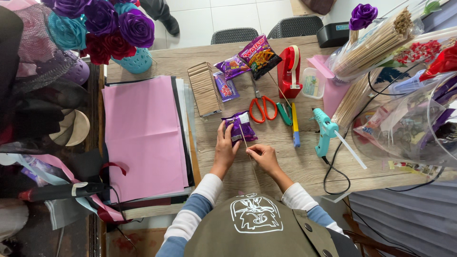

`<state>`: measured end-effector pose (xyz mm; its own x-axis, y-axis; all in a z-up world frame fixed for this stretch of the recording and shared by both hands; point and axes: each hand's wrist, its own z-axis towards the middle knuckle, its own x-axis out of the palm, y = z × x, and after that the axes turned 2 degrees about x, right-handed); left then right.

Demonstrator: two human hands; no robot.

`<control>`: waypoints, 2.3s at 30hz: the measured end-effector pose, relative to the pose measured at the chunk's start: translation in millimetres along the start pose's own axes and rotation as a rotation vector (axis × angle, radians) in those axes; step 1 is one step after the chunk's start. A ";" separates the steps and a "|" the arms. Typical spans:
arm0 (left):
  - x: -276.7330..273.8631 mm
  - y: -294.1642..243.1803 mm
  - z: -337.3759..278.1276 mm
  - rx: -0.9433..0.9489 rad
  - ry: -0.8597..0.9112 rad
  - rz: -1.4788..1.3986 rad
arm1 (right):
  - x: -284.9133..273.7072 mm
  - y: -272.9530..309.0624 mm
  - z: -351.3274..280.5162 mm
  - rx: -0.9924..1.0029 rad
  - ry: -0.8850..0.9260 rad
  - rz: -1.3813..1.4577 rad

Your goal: The person assembles a candy bouquet by attaching purple candy packets to wooden sticks using a hot glue gun and securing them with tape. The person handles the glue gun, sticks, and candy packets one at a time, placing the finished items on the table.

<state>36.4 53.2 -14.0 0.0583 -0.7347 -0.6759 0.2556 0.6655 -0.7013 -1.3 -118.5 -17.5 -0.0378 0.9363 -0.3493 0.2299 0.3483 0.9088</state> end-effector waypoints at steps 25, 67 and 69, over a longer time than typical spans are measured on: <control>-3.4 -8.7 -18.8 0.073 -0.003 0.083 | -0.8 -5.3 8.8 0.058 0.040 -0.089; -12.8 -43.0 -15.0 0.459 -0.177 0.342 | -48.2 19.1 21.2 0.112 -0.013 -0.203; -7.9 -64.0 7.1 0.483 -0.108 0.204 | -76.2 16.2 44.9 0.058 -0.243 -0.201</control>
<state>26.4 15.5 37.9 0.2456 -0.6235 -0.7423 0.6425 0.6781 -0.3569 49.0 -186.2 13.5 0.1436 0.8082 -0.5711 0.2962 0.5156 0.8040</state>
